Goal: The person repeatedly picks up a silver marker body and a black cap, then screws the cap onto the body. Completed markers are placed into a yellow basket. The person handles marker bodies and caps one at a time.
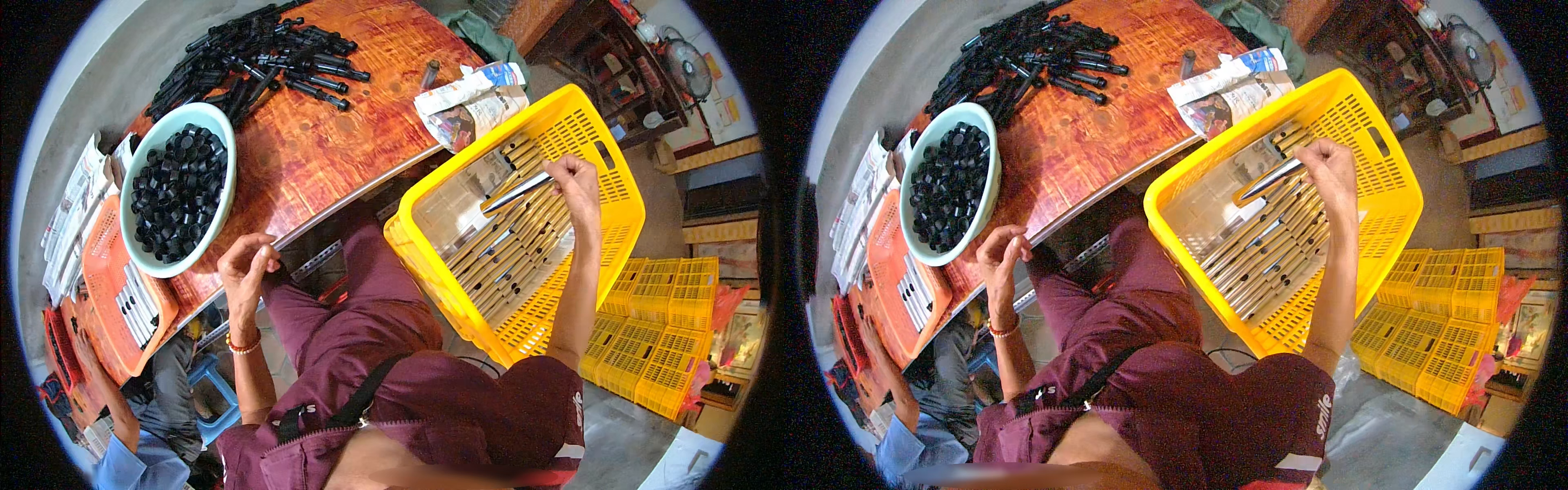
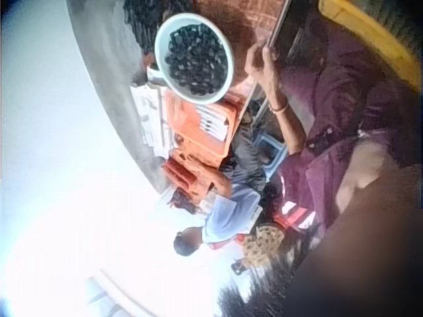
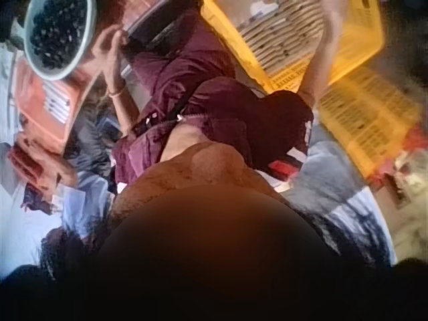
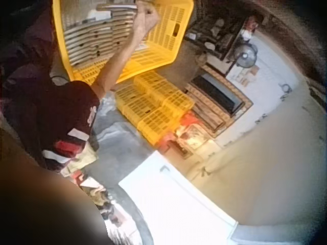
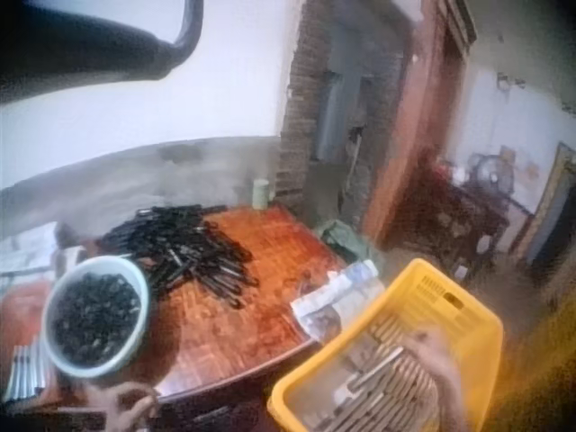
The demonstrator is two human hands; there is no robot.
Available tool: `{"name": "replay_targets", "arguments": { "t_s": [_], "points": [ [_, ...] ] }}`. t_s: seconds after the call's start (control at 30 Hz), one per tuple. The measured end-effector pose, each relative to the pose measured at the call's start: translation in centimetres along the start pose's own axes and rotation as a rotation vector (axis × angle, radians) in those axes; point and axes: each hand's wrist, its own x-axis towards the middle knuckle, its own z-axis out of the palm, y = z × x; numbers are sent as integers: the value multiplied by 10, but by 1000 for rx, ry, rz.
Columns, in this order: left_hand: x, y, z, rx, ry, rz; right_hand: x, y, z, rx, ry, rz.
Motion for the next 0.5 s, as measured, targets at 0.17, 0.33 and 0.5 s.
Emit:
{"name": "replay_targets", "arguments": {
  "t_s": [0.17,0.33,0.5],
  "points": [
    [11,9,31,56,-169,54,-11,-91,49,-1,-194,-240],
    [17,15,84,33,-350,206,-24,-131,141,-104,-421,-627],
    [-1,-4,83,-246,-218,-138,-36,-164,222,-14,-810,-341]
  ]
}}
